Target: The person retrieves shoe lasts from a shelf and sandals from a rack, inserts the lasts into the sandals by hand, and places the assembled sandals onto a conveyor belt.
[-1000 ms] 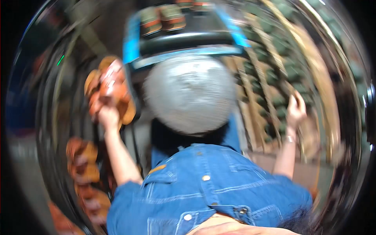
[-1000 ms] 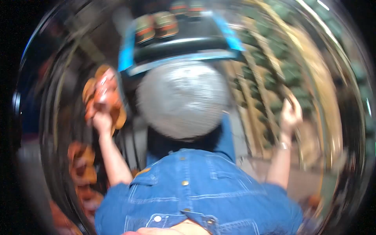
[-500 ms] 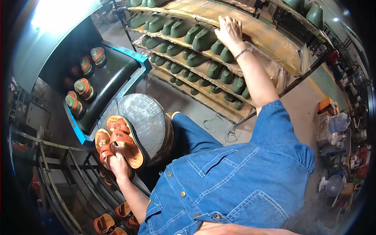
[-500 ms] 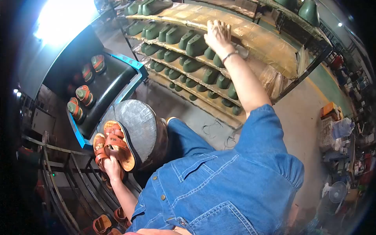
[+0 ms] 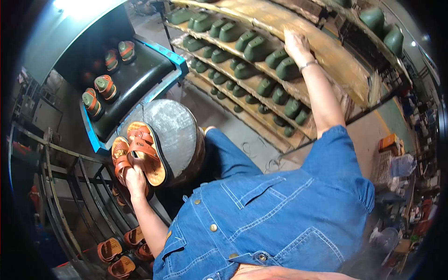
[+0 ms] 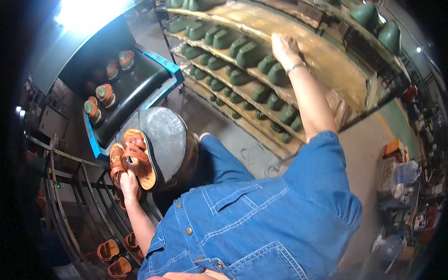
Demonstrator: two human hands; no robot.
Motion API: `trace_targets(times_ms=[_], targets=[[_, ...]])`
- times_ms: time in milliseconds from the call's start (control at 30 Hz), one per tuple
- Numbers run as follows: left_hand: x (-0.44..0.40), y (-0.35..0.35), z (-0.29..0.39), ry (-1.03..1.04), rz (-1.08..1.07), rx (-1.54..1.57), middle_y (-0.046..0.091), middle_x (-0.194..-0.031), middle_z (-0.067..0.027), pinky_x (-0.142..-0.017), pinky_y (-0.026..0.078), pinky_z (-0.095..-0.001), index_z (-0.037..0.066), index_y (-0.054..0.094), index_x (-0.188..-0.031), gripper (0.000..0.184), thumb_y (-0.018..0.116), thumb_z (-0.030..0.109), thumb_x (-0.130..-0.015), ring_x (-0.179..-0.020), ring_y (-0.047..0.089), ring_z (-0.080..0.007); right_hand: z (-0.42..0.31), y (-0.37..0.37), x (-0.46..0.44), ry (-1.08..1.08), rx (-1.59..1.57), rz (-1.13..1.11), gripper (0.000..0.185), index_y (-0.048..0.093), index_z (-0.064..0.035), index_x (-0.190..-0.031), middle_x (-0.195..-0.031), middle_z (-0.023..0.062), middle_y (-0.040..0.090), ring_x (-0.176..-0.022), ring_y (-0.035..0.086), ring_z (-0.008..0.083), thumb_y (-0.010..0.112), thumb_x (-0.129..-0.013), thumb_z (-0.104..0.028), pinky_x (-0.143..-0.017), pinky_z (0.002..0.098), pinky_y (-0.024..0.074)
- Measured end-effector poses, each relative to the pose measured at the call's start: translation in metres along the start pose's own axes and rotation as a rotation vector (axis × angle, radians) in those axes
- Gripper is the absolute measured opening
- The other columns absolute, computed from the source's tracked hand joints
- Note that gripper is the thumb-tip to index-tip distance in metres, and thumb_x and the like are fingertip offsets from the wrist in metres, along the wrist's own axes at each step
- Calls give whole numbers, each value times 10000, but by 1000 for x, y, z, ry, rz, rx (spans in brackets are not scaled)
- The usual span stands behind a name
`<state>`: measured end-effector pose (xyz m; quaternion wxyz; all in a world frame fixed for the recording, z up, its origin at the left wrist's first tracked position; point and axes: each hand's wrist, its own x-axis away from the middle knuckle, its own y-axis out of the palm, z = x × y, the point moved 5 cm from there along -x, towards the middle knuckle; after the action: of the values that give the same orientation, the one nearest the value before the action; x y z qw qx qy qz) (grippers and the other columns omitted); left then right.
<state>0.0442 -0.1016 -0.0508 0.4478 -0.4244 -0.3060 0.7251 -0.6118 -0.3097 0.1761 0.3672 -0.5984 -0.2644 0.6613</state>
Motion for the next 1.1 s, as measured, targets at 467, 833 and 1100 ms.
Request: trace_targets(times_ms=[467,833,1100], targets=[[-84,-20,10,-156,-43,87,640,-1142,-285,-957,425,-508,-23,600,-1210,390,570,296,-988,-1091,575,-476,1,11,16,53,77,42,190,635,-1,-1016,-1060,259,674,-1017,670,412,532,-858,14,-889,486,549],[-163,-6,52,-92,-145,355,668,-962,-320,-833,518,-474,-117,635,-1074,358,703,197,-916,-931,663,-447,-105,9,-88,277,-256,-102,888,511,128,-1360,-1275,340,621,-1215,611,433,728,-846,-562,-1046,464,482],[-200,-23,55,71,-406,619,706,-1114,-234,-895,558,-346,-102,514,-1385,534,696,79,-917,-1015,709,-253,-190,155,-293,569,-566,59,1381,186,125,-1540,-1423,359,504,-1297,552,443,710,-672,-813,-1090,438,452]])
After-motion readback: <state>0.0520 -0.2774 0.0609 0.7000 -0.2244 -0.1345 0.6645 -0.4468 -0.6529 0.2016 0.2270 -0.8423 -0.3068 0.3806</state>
